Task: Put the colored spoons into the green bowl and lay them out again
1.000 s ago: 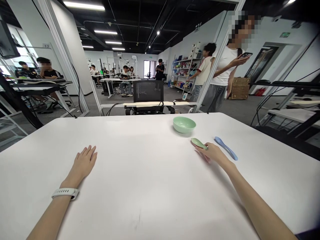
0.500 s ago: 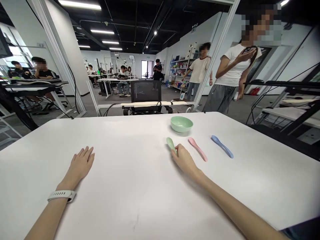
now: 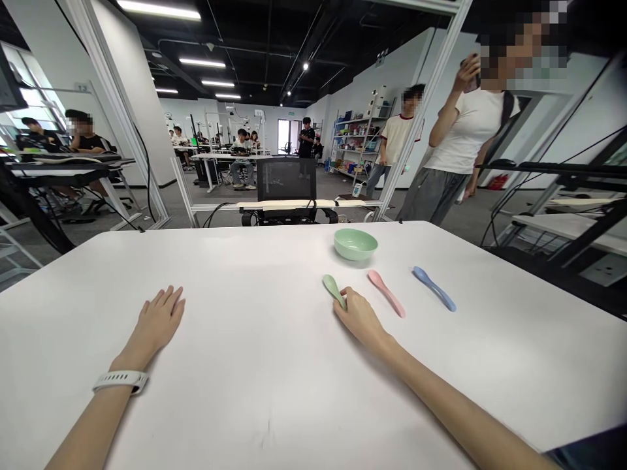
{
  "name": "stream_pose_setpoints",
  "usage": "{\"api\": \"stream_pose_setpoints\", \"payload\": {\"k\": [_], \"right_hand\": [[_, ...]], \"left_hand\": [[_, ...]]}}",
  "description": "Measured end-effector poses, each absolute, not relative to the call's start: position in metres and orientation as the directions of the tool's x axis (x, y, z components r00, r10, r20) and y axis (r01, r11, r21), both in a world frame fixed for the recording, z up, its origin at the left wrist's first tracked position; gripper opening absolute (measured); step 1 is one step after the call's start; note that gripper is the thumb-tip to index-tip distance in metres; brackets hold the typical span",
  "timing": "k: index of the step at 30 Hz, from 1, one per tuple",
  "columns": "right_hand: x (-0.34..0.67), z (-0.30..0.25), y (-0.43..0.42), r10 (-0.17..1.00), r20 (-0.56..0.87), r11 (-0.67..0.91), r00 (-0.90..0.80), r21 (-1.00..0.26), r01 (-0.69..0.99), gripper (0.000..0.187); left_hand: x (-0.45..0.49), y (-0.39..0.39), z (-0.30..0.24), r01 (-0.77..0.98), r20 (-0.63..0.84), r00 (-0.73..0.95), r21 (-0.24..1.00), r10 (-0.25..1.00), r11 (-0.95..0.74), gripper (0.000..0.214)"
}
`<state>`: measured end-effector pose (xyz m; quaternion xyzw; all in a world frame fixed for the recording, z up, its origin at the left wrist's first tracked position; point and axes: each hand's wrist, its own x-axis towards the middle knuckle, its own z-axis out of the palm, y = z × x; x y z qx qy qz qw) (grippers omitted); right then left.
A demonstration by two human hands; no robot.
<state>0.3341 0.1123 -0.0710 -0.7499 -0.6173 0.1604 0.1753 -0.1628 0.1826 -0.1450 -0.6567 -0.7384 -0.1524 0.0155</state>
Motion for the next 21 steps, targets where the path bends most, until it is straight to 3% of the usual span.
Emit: {"api": "stream_pose_setpoints", "payload": {"k": [21], "right_hand": [[0.3277,-0.0704,0.1156,0.981,-0.016,-0.179,0.192,-0.443,0.878,0.023]], "left_hand": [[-0.1611,0.1824,-0.1441,0.972,0.231,-0.155,0.210,0.961,0.106,0.080]]}}
